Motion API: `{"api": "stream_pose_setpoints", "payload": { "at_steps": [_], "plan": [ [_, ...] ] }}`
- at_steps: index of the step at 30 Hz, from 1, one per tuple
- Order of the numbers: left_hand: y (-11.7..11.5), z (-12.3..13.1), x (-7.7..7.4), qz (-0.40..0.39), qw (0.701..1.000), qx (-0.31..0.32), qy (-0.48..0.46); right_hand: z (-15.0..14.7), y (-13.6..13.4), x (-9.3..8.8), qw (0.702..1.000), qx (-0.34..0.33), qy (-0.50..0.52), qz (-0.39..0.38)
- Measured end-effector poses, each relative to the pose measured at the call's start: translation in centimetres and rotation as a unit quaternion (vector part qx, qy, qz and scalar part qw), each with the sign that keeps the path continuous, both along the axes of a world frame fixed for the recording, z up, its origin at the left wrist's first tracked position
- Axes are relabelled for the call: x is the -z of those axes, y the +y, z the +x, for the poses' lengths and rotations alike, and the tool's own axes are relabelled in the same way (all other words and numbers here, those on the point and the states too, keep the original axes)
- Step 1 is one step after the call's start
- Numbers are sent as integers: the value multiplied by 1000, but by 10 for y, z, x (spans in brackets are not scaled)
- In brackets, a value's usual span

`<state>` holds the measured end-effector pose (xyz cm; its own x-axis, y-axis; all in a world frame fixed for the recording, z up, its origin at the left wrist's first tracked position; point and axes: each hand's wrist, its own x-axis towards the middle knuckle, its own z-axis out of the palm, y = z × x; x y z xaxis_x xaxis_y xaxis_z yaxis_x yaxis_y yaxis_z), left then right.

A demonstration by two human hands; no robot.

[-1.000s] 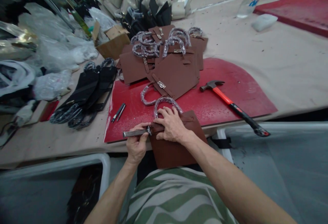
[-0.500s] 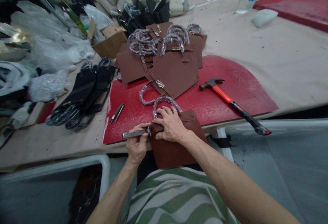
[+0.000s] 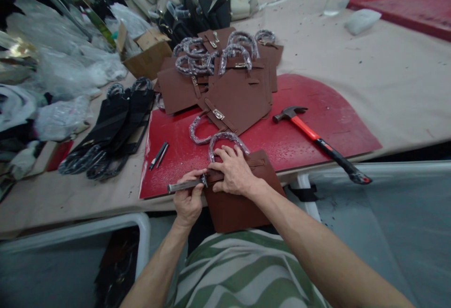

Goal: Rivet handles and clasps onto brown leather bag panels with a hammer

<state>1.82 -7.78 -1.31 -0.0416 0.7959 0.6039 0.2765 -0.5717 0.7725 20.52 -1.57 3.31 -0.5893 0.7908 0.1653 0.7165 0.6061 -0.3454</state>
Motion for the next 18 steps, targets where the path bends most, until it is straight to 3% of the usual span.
{"api": "stream_pose_setpoints", "payload": {
  "at_steps": [9,18],
  "plan": [
    [0,4,-5,81,995,10,57,0,0,2,1000,-2,0,4],
    [-10,11,3,53,993,-87,52,-2,-3,-3,1000,7,-6,-9]
  ]
}}
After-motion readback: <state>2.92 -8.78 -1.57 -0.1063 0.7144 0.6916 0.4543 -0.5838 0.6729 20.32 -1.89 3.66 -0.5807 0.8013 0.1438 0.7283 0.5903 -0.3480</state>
